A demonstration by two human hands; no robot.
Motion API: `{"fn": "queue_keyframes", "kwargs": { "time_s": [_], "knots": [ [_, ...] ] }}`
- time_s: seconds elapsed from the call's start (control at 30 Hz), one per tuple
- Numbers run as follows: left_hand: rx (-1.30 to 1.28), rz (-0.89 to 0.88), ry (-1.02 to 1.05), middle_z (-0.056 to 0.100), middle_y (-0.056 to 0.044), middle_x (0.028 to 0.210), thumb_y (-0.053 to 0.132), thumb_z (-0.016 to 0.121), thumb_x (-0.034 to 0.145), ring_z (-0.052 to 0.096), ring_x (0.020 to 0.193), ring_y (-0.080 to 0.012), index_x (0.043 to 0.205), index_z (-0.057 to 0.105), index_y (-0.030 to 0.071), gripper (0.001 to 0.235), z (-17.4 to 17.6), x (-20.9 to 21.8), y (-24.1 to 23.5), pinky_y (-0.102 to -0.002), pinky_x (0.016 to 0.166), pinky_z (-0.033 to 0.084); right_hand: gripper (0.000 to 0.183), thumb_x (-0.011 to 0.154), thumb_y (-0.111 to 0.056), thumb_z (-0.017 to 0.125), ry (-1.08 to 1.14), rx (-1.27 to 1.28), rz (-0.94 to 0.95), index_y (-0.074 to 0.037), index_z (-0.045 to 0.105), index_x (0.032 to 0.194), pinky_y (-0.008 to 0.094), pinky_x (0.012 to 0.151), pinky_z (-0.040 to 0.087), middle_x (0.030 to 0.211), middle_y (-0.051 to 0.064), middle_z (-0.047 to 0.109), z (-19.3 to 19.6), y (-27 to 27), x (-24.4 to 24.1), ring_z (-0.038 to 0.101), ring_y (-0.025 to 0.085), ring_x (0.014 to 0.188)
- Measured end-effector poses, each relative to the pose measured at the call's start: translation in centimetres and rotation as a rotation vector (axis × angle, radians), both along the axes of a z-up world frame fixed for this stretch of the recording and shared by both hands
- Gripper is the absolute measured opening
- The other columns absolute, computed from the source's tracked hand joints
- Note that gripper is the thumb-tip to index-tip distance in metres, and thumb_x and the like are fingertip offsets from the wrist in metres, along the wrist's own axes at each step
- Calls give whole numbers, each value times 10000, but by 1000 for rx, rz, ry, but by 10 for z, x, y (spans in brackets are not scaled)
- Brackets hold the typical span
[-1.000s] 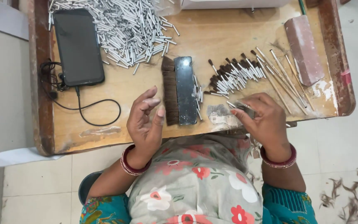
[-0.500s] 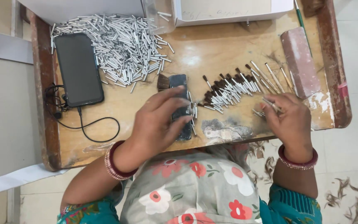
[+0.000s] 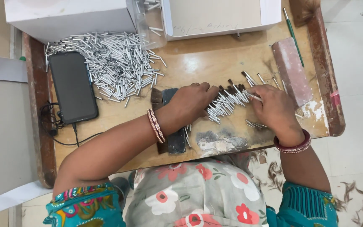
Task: The person sits at a workbench assembling small brushes. They pick metal ferrules from a pile, press and shape bristle tufts into the ferrules by hand, use a bristle brush and a stone block to shape and trim the tufts, and place finished brushes in a box.
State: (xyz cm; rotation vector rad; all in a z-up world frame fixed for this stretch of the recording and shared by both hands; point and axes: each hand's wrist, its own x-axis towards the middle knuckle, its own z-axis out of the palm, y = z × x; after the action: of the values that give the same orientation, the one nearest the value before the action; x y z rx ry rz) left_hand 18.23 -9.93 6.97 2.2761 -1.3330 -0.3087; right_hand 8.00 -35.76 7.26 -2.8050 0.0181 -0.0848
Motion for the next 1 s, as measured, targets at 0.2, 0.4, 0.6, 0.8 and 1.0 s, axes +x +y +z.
{"fn": "queue_keyframes", "kwargs": {
  "time_s": [0.2,0.4,0.6,0.8,1.0],
  "knots": [
    [-53,-68,-39,659,-148,1025,225,852,737,692,899,-370,1176,562,58,552,-34,3,-33,-469,730,563,332,823,-25,656,52,44,-13,-126,752,1125,470,786,539,1042,146,734,19,33,17,682,388,933],
    [-173,-107,-30,666,-156,1031,253,824,715,688,899,-378,1176,580,74,552,3,9,-30,-477,718,562,153,949,-171,710,-58,74,-150,-93,749,1075,454,783,534,1011,158,721,31,3,25,697,358,888],
    [-438,190,186,686,-183,1055,249,752,945,686,928,-368,1175,589,47,347,-25,44,-23,-448,779,553,165,894,-237,767,35,20,-104,-81,760,949,472,758,534,911,161,703,7,-17,35,681,375,868],
    [-524,337,470,707,-162,1006,189,658,995,719,917,-317,1169,593,42,236,-49,40,-25,-399,808,569,154,878,-235,766,9,-82,-131,-83,745,899,484,731,529,916,146,705,17,1,41,682,373,861],
    [-415,217,304,699,-211,1036,65,619,937,684,972,-385,1177,589,20,246,-38,31,-20,-460,828,548,163,935,-234,738,8,-56,-140,-74,735,966,485,740,526,962,145,698,17,9,33,679,379,868]
  ]
}}
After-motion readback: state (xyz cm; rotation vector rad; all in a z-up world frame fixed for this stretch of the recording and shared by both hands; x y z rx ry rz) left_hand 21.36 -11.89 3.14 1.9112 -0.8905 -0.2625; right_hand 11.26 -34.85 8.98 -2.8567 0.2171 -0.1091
